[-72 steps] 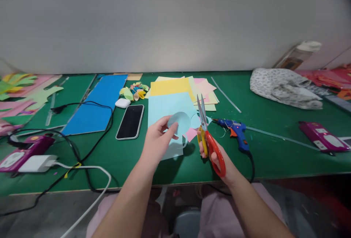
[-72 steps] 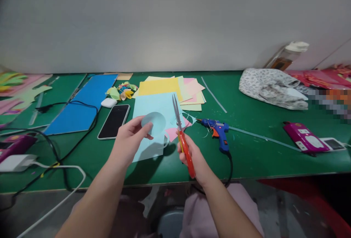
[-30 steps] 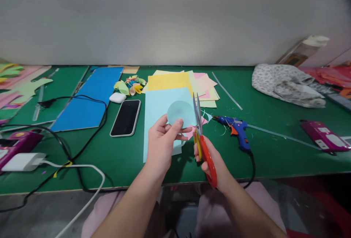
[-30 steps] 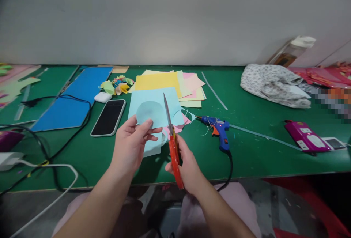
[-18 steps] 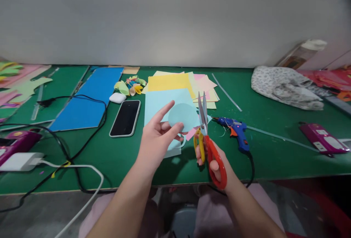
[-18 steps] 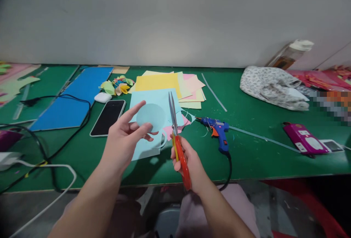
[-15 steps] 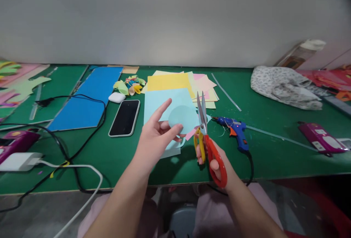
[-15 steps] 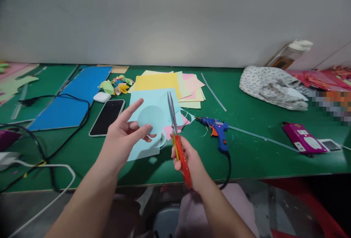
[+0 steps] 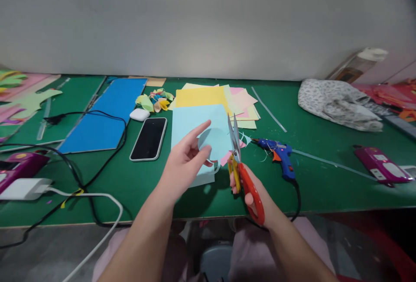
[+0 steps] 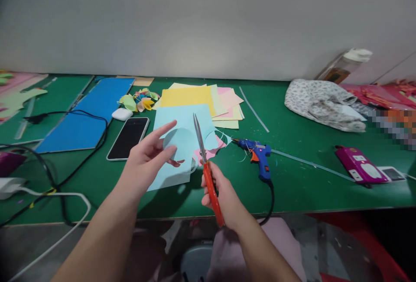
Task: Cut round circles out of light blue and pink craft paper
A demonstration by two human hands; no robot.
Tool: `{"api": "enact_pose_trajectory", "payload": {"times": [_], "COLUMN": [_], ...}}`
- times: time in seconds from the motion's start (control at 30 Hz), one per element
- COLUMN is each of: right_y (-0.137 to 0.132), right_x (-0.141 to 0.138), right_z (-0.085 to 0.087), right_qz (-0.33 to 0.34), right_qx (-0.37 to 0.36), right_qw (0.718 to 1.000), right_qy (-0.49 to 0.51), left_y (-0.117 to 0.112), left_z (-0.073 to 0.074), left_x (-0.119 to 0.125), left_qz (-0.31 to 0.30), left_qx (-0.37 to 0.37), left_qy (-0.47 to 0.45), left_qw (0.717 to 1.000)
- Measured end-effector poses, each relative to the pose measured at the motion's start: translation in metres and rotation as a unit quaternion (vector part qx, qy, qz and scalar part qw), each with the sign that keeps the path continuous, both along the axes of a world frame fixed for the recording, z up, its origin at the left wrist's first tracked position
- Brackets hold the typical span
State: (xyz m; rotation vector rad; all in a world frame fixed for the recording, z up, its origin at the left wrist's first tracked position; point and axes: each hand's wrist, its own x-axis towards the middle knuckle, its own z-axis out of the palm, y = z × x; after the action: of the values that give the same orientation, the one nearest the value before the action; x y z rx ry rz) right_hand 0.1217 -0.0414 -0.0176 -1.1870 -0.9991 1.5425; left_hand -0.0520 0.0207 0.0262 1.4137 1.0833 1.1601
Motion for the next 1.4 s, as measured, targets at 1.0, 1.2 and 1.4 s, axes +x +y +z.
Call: {"api": "enact_pose_trajectory", "payload": {"times": [1.0,1.2,1.4], "right_y": [-0.008,-0.008,-0.005], "right_x": [-0.001,-0.002,-0.005], "right_z": [-0.014,-0.015,-0.011], "right_qz": [0.056,0.044,0.027], "right_qx": [0.014,0.004,-0.024], "right_qw": [0.998,0.999,0.999], "right_qy": [-0.026,-0.005,0.030], "left_y": [-0.009,-0.011,-0.011], "left_z": [-0.011,-0.008,-0.008], "left_x": [0.008,0.010,0.010], "left_qz": [0.149,0.142,0.135], "left_qx": [0.143,0.134,0.127], "left_qy": [0.100,0.105,0.104], "left_qw": [0.973,0.975,0.977]}}
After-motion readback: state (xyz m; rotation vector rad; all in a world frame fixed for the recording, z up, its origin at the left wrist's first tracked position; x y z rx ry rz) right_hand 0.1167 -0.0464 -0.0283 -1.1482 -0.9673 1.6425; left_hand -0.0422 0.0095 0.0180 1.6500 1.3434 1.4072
